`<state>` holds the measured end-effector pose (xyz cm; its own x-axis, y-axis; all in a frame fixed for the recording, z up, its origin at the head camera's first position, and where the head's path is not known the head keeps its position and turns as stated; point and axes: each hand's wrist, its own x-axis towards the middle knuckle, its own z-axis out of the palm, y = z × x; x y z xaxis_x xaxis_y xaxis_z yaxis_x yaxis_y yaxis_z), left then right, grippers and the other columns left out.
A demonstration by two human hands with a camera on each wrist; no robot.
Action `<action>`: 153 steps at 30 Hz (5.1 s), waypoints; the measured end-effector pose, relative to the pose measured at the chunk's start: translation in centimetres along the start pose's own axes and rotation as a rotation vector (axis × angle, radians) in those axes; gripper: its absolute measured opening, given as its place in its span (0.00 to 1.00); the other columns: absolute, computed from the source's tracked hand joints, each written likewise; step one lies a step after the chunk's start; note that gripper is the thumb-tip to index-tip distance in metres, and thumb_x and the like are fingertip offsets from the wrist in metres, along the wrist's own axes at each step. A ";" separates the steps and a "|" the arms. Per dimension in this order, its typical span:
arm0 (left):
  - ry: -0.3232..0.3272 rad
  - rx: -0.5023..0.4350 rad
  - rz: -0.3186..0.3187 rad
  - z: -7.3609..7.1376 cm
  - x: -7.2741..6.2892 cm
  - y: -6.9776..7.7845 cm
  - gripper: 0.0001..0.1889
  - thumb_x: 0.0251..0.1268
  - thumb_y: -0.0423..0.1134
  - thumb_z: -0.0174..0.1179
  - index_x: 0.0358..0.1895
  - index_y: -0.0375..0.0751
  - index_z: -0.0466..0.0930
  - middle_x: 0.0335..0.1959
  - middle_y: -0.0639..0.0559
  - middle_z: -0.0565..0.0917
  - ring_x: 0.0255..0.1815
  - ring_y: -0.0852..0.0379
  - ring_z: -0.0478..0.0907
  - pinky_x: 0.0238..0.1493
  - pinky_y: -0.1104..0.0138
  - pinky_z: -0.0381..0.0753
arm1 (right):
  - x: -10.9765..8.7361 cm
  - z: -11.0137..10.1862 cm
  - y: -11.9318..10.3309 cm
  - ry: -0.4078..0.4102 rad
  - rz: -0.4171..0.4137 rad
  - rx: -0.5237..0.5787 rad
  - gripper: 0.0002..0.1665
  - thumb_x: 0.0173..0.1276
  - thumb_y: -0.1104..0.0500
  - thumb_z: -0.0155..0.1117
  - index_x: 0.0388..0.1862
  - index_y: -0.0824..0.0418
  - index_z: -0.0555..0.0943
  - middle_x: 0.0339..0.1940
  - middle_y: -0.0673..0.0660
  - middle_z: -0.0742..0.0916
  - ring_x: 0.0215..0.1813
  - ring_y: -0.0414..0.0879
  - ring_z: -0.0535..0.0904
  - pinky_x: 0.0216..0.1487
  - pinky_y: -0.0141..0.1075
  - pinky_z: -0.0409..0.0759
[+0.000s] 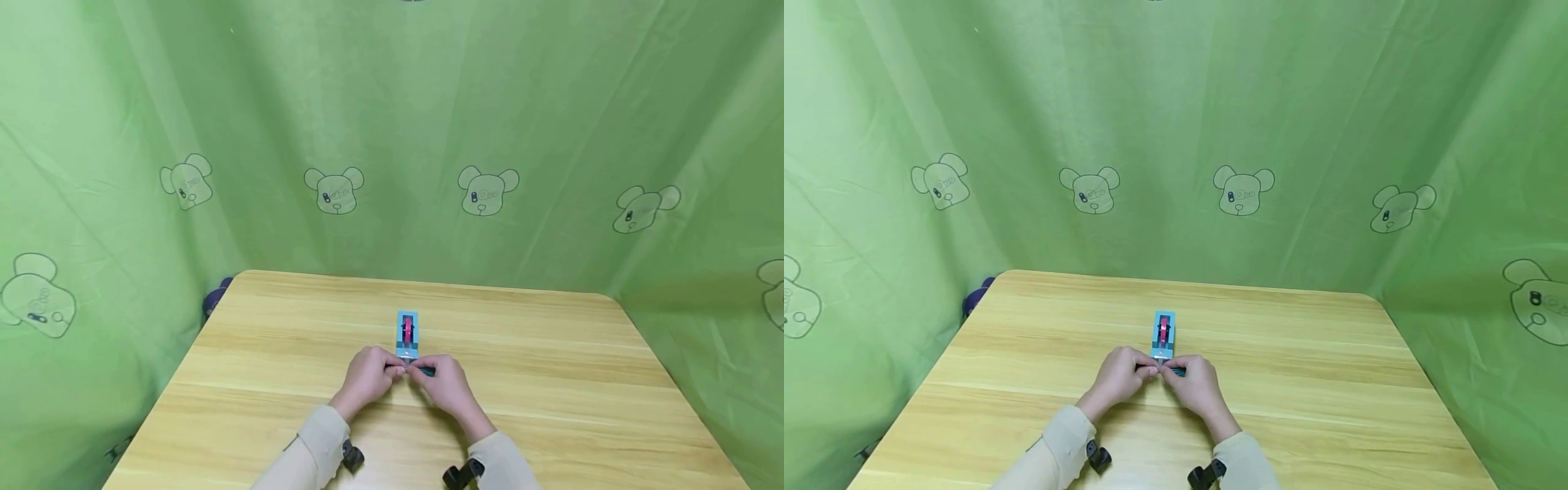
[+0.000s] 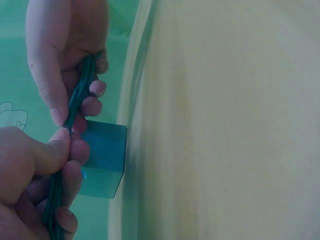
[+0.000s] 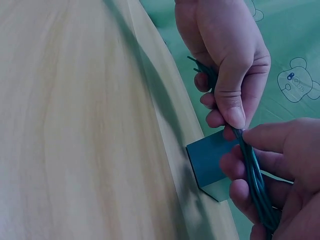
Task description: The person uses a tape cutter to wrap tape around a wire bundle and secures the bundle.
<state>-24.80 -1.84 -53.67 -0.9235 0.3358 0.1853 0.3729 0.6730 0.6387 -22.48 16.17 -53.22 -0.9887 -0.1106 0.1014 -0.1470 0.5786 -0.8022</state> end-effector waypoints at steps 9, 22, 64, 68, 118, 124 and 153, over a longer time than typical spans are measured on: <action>0.013 -0.015 0.028 0.2 -0.1 -0.3 0.04 0.60 0.41 0.71 0.37 0.54 0.91 0.37 0.60 0.88 0.41 0.60 0.84 0.46 0.63 0.81 | 0.1 0.3 0.3 0.038 -0.009 -0.007 0.02 0.65 0.59 0.71 0.35 0.53 0.89 0.37 0.46 0.89 0.47 0.46 0.84 0.52 0.47 0.80; -0.117 -0.047 0.012 -1.1 0.4 -0.4 0.11 0.68 0.43 0.63 0.28 0.48 0.89 0.21 0.63 0.80 0.18 0.65 0.70 0.24 0.69 0.71 | 0.0 0.7 0.5 0.116 -0.097 -0.013 0.04 0.60 0.61 0.75 0.33 0.52 0.89 0.34 0.45 0.89 0.42 0.43 0.83 0.47 0.44 0.81; -0.015 0.028 -0.106 -0.7 0.4 0.8 0.03 0.63 0.42 0.69 0.33 0.53 0.92 0.33 0.60 0.88 0.25 0.66 0.74 0.30 0.67 0.74 | 0.5 1.1 0.2 0.165 -0.085 -0.099 0.04 0.59 0.54 0.77 0.33 0.47 0.89 0.34 0.42 0.88 0.46 0.45 0.83 0.59 0.53 0.67; -0.001 0.056 -0.102 -0.7 0.4 0.9 0.03 0.62 0.43 0.69 0.33 0.54 0.91 0.33 0.61 0.88 0.27 0.66 0.76 0.32 0.67 0.76 | 0.5 1.2 0.2 0.166 -0.068 -0.111 0.05 0.58 0.54 0.77 0.32 0.46 0.88 0.35 0.43 0.88 0.47 0.46 0.83 0.61 0.55 0.61; 0.114 -0.094 0.018 -2.5 2.0 1.0 0.05 0.64 0.36 0.67 0.40 0.42 0.90 0.39 0.52 0.89 0.43 0.55 0.85 0.46 0.63 0.83 | 0.1 1.9 0.2 0.263 -0.111 -0.054 0.07 0.54 0.61 0.79 0.29 0.51 0.88 0.32 0.45 0.88 0.43 0.48 0.82 0.56 0.51 0.57; 0.099 -0.085 0.023 -2.1 2.1 0.6 0.05 0.64 0.37 0.67 0.39 0.42 0.91 0.38 0.53 0.89 0.43 0.56 0.85 0.46 0.63 0.82 | 0.1 2.1 0.3 0.273 -0.125 -0.072 0.07 0.54 0.61 0.79 0.30 0.51 0.88 0.32 0.44 0.88 0.44 0.47 0.82 0.53 0.49 0.57; 0.157 -0.123 -0.056 -0.3 2.1 -0.4 0.02 0.61 0.36 0.69 0.32 0.44 0.90 0.33 0.54 0.89 0.37 0.58 0.85 0.39 0.67 0.83 | 0.2 2.7 1.1 0.342 -0.239 -0.119 0.06 0.52 0.61 0.80 0.27 0.52 0.88 0.28 0.42 0.87 0.39 0.42 0.80 0.53 0.46 0.57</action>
<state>-26.93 -1.58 -53.28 -0.9489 0.1870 0.2544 0.3153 0.5993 0.7358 -22.73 14.62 -55.66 -0.8763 0.0097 0.4817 -0.3559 0.6608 -0.6608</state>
